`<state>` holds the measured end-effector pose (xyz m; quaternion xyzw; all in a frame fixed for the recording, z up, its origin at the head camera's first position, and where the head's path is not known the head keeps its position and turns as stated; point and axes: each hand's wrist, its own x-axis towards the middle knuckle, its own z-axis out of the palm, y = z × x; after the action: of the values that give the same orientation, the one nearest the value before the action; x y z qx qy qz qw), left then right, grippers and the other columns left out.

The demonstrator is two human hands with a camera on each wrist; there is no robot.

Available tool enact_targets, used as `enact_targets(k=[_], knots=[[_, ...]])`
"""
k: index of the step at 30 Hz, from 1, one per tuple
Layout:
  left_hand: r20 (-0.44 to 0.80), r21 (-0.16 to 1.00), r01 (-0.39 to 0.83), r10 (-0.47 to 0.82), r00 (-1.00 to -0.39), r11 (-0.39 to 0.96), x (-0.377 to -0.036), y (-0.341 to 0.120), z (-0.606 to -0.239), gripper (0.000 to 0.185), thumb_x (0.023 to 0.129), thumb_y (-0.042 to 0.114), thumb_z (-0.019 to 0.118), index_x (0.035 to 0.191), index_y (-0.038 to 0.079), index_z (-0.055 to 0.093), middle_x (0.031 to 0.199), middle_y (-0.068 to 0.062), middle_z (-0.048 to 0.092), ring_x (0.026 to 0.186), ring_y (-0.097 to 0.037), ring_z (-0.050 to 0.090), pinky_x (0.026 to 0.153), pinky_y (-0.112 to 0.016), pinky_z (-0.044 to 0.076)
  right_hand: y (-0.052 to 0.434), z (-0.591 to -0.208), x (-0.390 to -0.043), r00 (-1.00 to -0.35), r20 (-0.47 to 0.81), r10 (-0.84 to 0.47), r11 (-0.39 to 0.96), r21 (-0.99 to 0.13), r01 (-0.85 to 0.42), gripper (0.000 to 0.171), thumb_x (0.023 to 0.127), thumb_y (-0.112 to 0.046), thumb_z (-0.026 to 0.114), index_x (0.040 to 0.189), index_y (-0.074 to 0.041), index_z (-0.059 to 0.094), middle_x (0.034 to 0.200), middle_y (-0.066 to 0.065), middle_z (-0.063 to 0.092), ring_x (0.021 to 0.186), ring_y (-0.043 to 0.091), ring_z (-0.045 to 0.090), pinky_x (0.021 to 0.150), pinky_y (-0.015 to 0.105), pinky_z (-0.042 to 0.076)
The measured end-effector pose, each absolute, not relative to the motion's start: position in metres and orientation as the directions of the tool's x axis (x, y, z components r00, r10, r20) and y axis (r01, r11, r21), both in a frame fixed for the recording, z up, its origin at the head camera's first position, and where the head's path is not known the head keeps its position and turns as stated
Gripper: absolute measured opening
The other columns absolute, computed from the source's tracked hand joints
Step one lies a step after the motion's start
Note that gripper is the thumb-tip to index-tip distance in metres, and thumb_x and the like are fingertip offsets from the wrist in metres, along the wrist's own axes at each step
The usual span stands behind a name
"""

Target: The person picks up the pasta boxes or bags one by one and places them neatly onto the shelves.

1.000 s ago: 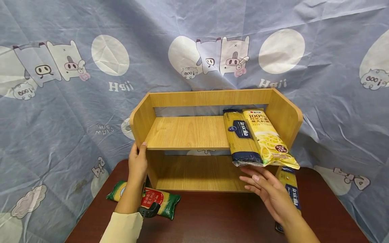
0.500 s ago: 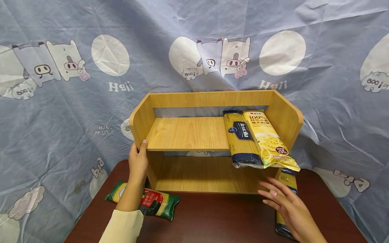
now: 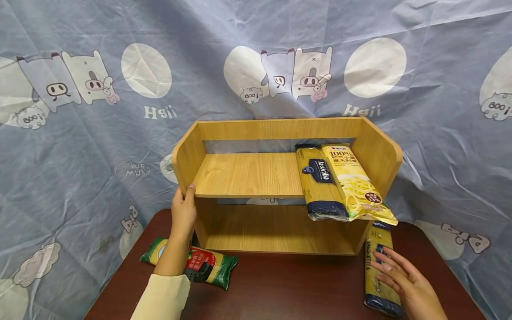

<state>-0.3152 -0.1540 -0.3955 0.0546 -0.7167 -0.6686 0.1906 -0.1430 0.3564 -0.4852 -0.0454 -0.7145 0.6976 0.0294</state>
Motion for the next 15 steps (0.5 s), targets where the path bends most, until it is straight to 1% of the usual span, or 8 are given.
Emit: enact_targets(k=[4,7,9,11,12,13,14,15], knots=[[0.211,0.977,0.184,-0.337,-0.918,0.11,-0.315,-0.155,-0.396,0.047,0.105,0.044,0.048,0.142,0.015,0.053,0.137,-0.013,0.057,0.129,-0.026,0.05,0.114,-0.044,0.036,0.367,-0.493,-0.14,-0.983,-0.056,0.176,0.05,-0.997,0.066,0.066,0.105,-0.024,0.056,0.157,-0.002,0.02,0.11,-0.033,0.063,0.1,-0.01,0.065,0.08,0.021,0.058],[0.21,0.977,0.185,-0.334,-0.919,0.104,-0.316,-0.155,-0.396,0.047,0.105,0.042,0.048,0.142,0.014,0.053,0.138,-0.013,0.057,0.13,-0.026,0.05,0.114,-0.043,0.036,0.374,-0.495,-0.141,-0.969,-0.112,0.221,0.15,-0.978,0.148,0.075,0.104,-0.032,0.056,0.158,0.003,0.016,0.105,-0.037,0.057,0.095,-0.015,0.061,0.08,0.019,0.058],[0.212,0.976,0.186,-0.337,-0.917,0.109,-0.316,-0.156,-0.397,0.047,0.105,0.042,0.048,0.142,0.013,0.054,0.138,-0.013,0.057,0.129,-0.026,0.05,0.114,-0.043,0.036,0.38,-0.496,-0.144,-0.954,-0.185,0.238,0.23,-0.943,0.24,0.083,0.104,-0.04,0.055,0.16,0.003,0.011,0.118,-0.024,0.062,0.092,-0.02,0.056,0.082,0.019,0.057],[0.212,0.976,0.184,-0.335,-0.918,0.115,-0.316,-0.156,-0.397,0.047,0.105,0.042,0.048,0.142,0.013,0.053,0.138,-0.014,0.057,0.129,-0.027,0.05,0.114,-0.044,0.036,0.385,-0.499,-0.147,-0.932,-0.255,0.259,0.301,-0.895,0.329,0.09,0.102,-0.049,0.055,0.161,0.002,0.009,0.136,-0.005,0.063,0.089,-0.024,0.05,0.084,0.018,0.056],[0.211,0.976,0.18,-0.336,-0.918,0.121,-0.316,-0.156,-0.397,0.048,0.105,0.043,0.048,0.142,0.014,0.053,0.139,-0.014,0.057,0.129,-0.027,0.05,0.114,-0.045,0.036,0.388,-0.502,-0.149,-0.921,-0.285,0.265,0.328,-0.872,0.364,0.093,0.101,-0.052,0.055,0.161,0.001,0.009,0.146,0.006,0.057,0.088,-0.025,0.048,0.084,0.018,0.056],[0.211,0.976,0.178,-0.338,-0.917,0.126,-0.316,-0.156,-0.397,0.047,0.105,0.043,0.048,0.142,0.014,0.053,0.139,-0.014,0.057,0.129,-0.027,0.05,0.114,-0.045,0.036,0.391,-0.504,-0.15,-0.911,-0.317,0.263,0.34,-0.853,0.396,0.095,0.1,-0.055,0.055,0.161,0.0,0.008,0.155,0.018,0.045,0.087,-0.025,0.047,0.085,0.019,0.056],[0.214,0.975,0.179,-0.342,-0.915,0.131,-0.316,-0.156,-0.397,0.048,0.105,0.044,0.048,0.142,0.014,0.054,0.139,-0.014,0.057,0.129,-0.028,0.051,0.114,-0.046,0.037,0.394,-0.508,-0.151,-0.901,-0.344,0.263,0.349,-0.837,0.421,0.097,0.099,-0.056,0.055,0.161,0.0,0.007,0.161,0.025,0.032,0.086,-0.024,0.047,0.086,0.02,0.056],[0.214,0.975,0.178,-0.342,-0.915,0.132,-0.316,-0.156,-0.397,0.048,0.105,0.044,0.048,0.142,0.014,0.054,0.139,-0.014,0.057,0.129,-0.028,0.051,0.114,-0.046,0.037,0.395,-0.511,-0.152,-0.895,-0.356,0.269,0.362,-0.824,0.437,0.098,0.099,-0.056,0.056,0.161,0.001,0.007,0.161,0.027,0.031,0.089,-0.019,0.053,0.087,0.023,0.057]])
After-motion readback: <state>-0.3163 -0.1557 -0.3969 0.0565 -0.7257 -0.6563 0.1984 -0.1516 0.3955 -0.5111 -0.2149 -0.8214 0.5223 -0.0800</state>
